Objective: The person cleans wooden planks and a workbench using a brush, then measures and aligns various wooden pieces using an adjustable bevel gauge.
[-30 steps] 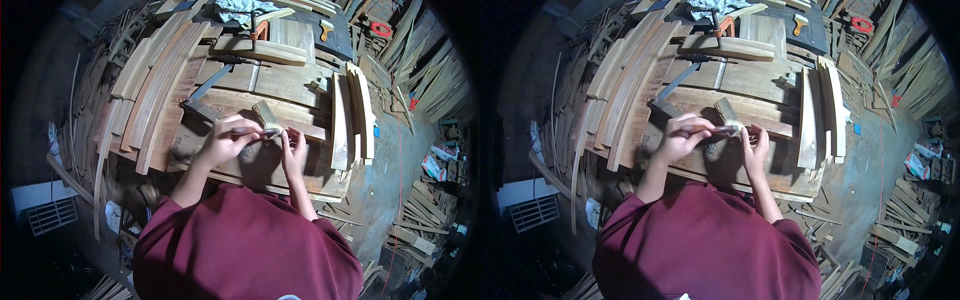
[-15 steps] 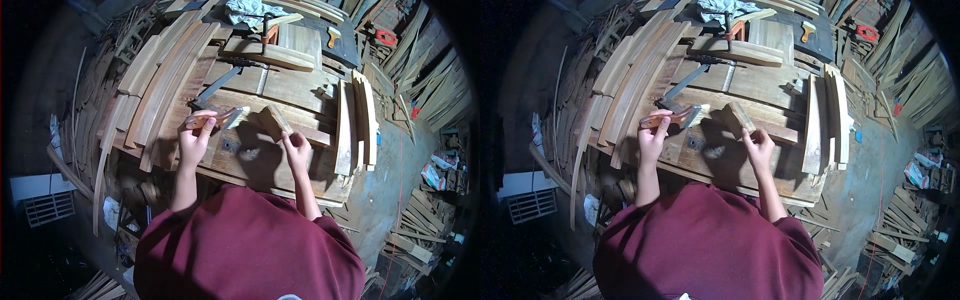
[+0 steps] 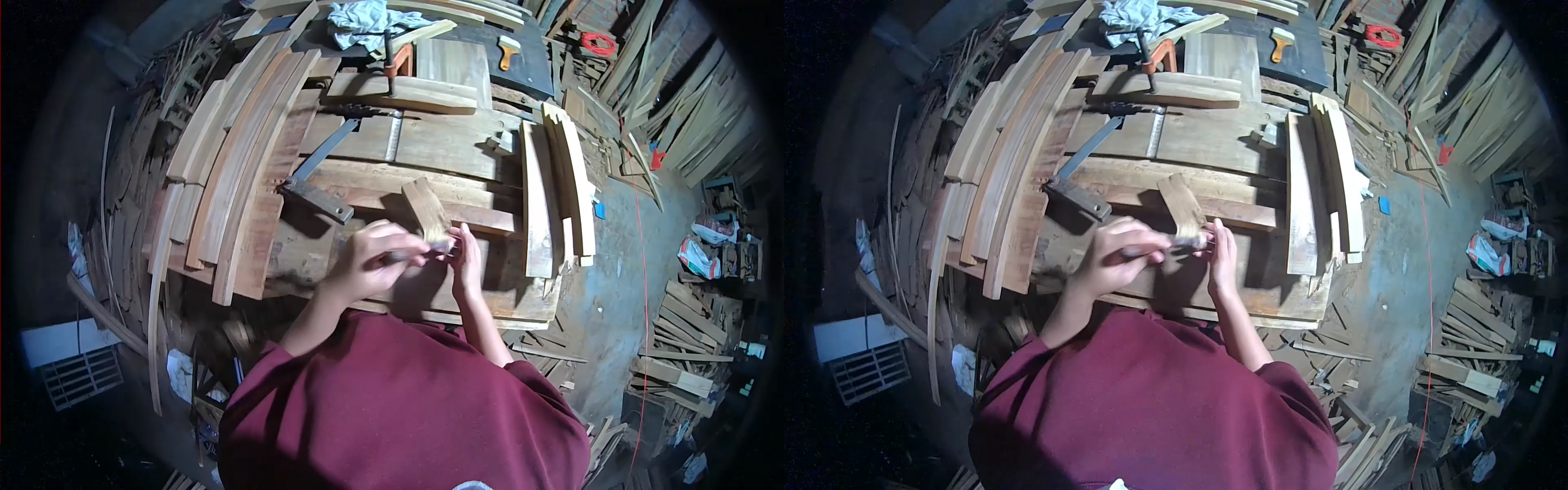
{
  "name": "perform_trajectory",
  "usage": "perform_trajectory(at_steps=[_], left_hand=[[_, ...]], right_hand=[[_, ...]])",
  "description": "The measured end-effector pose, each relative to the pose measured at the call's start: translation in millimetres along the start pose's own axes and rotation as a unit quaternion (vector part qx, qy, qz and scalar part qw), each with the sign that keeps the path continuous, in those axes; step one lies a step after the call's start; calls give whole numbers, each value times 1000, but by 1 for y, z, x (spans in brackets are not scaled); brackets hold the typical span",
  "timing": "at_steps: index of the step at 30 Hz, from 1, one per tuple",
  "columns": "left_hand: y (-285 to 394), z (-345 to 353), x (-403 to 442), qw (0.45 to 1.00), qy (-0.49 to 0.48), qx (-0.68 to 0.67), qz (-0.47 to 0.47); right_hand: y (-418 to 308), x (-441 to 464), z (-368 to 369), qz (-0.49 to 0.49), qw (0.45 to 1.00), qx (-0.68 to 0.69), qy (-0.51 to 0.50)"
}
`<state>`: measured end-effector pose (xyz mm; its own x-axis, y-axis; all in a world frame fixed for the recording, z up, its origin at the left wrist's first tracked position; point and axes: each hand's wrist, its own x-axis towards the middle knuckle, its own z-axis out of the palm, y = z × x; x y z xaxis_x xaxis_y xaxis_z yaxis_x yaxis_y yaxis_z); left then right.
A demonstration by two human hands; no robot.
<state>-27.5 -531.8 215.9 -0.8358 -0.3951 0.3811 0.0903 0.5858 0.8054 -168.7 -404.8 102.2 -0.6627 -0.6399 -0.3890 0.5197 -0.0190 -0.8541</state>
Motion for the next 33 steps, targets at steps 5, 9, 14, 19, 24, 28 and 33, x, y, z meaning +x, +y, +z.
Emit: perform_trajectory(at_steps=[5, 9, 14, 19, 24, 28, 33], left_hand=[[16, -41, -20, 990, 125, -6, -70], [5, -54, -37, 950, 272, 70, -138], [-5, -51, -50, 925, 340, 47, -165], [-7, -49, -49, 923, 346, 19, -167], [-7, -52, -41, 915, 369, -5, -164], [-13, -51, -41, 907, 381, -68, -166], [-6, -47, -37, 876, 398, -218, -164]], right_hand=[[-34, -1, 8, -489, 758, -428, 48], [-43, 13, 38, -412, 730, -545, -9], [-23, 30, 53, -358, 742, -566, -37], [-33, 44, 39, -307, 795, -513, -101], [-102, 55, -9, -276, 883, -362, -110], [-153, 45, -37, -370, 806, -458, 69], [-127, 68, -84, -369, 693, -604, 137]])
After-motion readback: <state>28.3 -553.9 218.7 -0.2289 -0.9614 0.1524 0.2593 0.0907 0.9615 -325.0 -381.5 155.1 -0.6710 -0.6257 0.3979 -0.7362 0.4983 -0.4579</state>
